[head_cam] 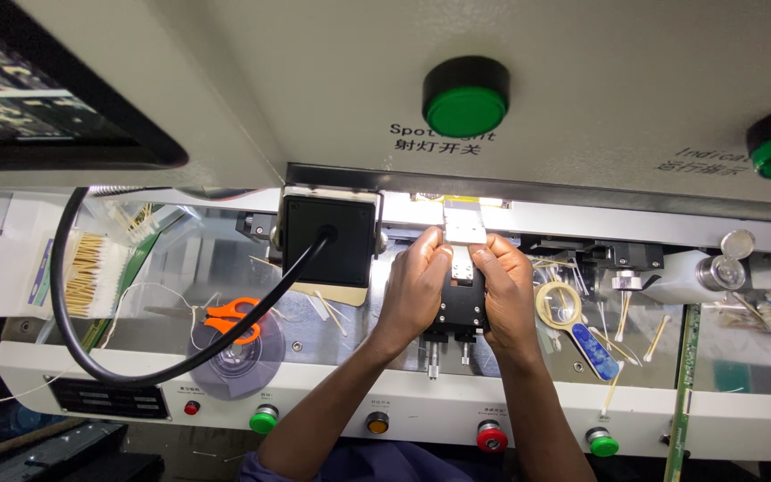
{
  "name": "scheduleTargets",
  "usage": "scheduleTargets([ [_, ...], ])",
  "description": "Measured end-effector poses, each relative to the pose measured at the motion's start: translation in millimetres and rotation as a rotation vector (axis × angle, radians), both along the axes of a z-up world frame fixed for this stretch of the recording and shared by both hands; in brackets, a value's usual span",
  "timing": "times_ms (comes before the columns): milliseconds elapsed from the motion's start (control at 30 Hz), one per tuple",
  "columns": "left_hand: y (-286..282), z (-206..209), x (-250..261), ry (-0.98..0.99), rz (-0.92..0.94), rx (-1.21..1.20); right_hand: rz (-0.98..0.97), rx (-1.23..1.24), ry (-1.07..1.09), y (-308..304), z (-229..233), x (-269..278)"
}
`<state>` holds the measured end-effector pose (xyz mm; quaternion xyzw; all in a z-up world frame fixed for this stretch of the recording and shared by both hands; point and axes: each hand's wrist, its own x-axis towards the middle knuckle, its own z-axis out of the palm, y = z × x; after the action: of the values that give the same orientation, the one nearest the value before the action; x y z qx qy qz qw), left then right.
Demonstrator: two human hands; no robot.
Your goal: The person uses a wooden stick to clean a small component held in a machine's vise. They then remove the component, manipulate it with their fingers, and place it back into the vise for further work.
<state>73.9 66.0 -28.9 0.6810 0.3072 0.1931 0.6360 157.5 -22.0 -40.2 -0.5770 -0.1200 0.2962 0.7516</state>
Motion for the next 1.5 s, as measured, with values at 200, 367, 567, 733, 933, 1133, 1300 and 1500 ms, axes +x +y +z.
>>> scheduleTargets([
  [200,-1.8,-1.8,0.7,0.001,-0.002,-0.008,0.004,0.001,0.001,-1.0,-9.9,4.7],
  [367,-1.9,-1.9,0.3,-0.004,-0.005,-0.009,-0.001,0.007,0.003,-1.5,-10.6,4.9],
  [567,-2.3,-4.7,0.6,-0.011,0.002,-0.01,-0.004,0.005,0.011,-1.2,-10.0,4.5],
  [733,-2.8,-6.5,0.7,-0.02,0.0,-0.012,-0.002,0.007,0.024,-1.9,-10.0,4.9],
  [933,-3.2,-6.0,-0.2,-0.035,0.001,-0.005,0.0,0.0,0.02,-2.3,-13.6,6.2],
  [1133,-2.9,-7.7,-0.1,-0.047,-0.011,0.012,0.0,-0.004,0.021,-2.5,-13.2,6.3],
  [1300,-2.9,-7.2,-0.7,-0.056,-0.006,0.021,0.002,-0.013,0.02,-1.0,-12.0,6.2],
  [1500,-3.4,-10.5,-1.5,-0.068,-0.009,0.018,0.012,-0.009,0.026,-0.2,-4.8,4.1],
])
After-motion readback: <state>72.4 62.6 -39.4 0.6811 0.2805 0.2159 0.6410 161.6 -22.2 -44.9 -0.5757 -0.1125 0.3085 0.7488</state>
